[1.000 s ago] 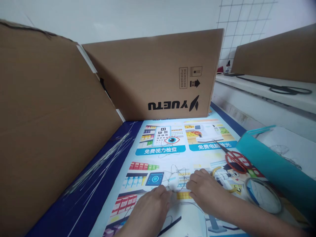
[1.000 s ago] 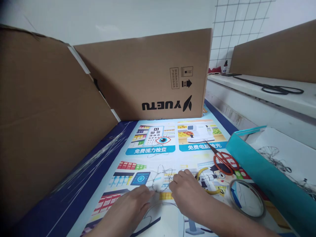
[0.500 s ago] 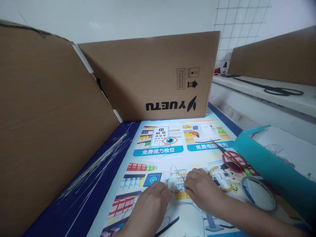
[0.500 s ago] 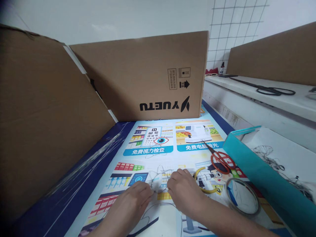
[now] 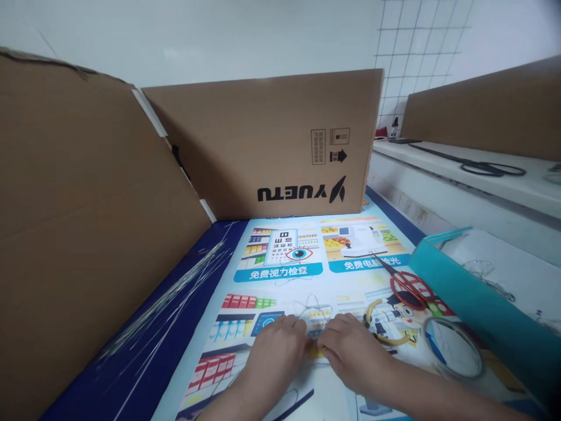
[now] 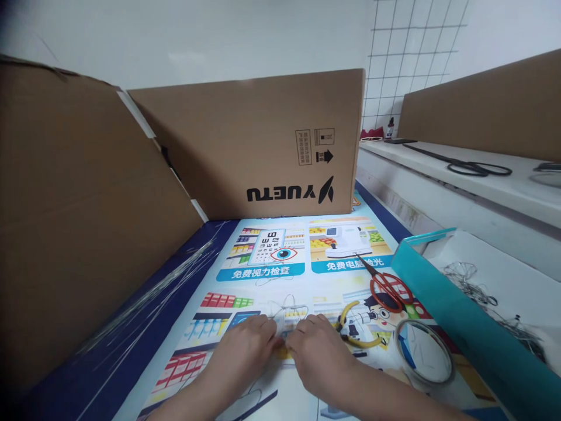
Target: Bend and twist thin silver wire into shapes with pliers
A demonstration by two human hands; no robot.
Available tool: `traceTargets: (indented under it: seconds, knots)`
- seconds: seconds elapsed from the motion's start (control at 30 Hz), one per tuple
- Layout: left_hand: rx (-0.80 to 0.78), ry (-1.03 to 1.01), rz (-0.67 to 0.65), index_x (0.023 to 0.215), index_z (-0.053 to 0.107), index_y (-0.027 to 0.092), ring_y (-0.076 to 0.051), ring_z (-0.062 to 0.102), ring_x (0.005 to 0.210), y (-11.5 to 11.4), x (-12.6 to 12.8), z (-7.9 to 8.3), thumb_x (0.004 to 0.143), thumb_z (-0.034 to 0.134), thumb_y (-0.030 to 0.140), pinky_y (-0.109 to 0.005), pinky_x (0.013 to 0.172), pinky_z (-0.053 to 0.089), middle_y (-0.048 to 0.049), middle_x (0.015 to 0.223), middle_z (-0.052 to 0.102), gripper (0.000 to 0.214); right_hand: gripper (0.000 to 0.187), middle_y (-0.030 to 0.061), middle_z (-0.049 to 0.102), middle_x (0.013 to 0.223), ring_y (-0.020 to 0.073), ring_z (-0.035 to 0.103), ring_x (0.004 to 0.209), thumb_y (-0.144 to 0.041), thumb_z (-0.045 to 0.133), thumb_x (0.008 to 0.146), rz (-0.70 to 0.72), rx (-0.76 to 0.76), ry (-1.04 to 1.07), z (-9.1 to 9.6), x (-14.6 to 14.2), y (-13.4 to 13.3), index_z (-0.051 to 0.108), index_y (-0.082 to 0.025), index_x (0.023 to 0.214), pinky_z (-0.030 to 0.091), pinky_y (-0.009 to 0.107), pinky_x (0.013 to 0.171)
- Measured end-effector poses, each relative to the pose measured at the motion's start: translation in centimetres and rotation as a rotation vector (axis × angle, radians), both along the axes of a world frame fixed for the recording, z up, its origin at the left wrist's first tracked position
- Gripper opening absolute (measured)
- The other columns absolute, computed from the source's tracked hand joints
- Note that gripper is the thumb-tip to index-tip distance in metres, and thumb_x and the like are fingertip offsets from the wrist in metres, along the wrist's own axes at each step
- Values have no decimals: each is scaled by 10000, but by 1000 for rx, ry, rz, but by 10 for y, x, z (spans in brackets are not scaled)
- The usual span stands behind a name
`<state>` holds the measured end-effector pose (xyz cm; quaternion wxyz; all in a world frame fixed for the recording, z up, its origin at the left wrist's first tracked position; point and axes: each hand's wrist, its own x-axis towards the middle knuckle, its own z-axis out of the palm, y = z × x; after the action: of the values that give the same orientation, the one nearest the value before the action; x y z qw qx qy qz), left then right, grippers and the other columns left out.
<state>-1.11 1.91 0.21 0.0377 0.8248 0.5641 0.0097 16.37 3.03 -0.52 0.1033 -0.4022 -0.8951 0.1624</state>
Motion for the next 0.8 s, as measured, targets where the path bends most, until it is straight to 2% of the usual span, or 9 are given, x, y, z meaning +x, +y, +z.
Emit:
traceTargets:
  seconds: [0.13, 0.3, 0.57, 0.8]
  knots:
    - [-9, 14, 26, 800, 591, 160, -238, 589, 788, 4, 2, 0, 834, 428, 191, -320, 654, 434, -74, 805, 629, 169, 167, -5, 597, 776, 143, 504, 783, -121, 426, 809, 8, -59, 107, -5, 1, 3, 565, -201, 762, 340, 270, 753]
    - [-18, -20, 64, 802, 567, 186, -229, 591, 779, 5, 3, -1, 830, 440, 225, -304, 622, 418, -47, 815, 624, 136, 165, -4, 599, 804, 138, 513, 797, -98, 438, 782, 65, -46, 176, -9, 0, 2, 568, -199, 787, 356, 257, 760]
    - [-84, -104, 94, 790, 568, 190, -201, 572, 804, 3, -2, 4, 821, 435, 207, -277, 647, 388, -45, 836, 620, 137, 170, 7, 598, 799, 132, 513, 802, -97, 437, 779, 117, -59, 214, -4, 4, 3, 574, -196, 799, 385, 243, 759]
    - [-127, -191, 77, 736, 591, 188, -189, 579, 752, 3, -9, 7, 812, 397, 178, -280, 635, 388, -52, 807, 630, 209, 258, 30, 581, 864, 138, 496, 897, -20, 408, 752, 139, -28, 399, -5, 6, 3, 579, -186, 850, 406, 252, 795]
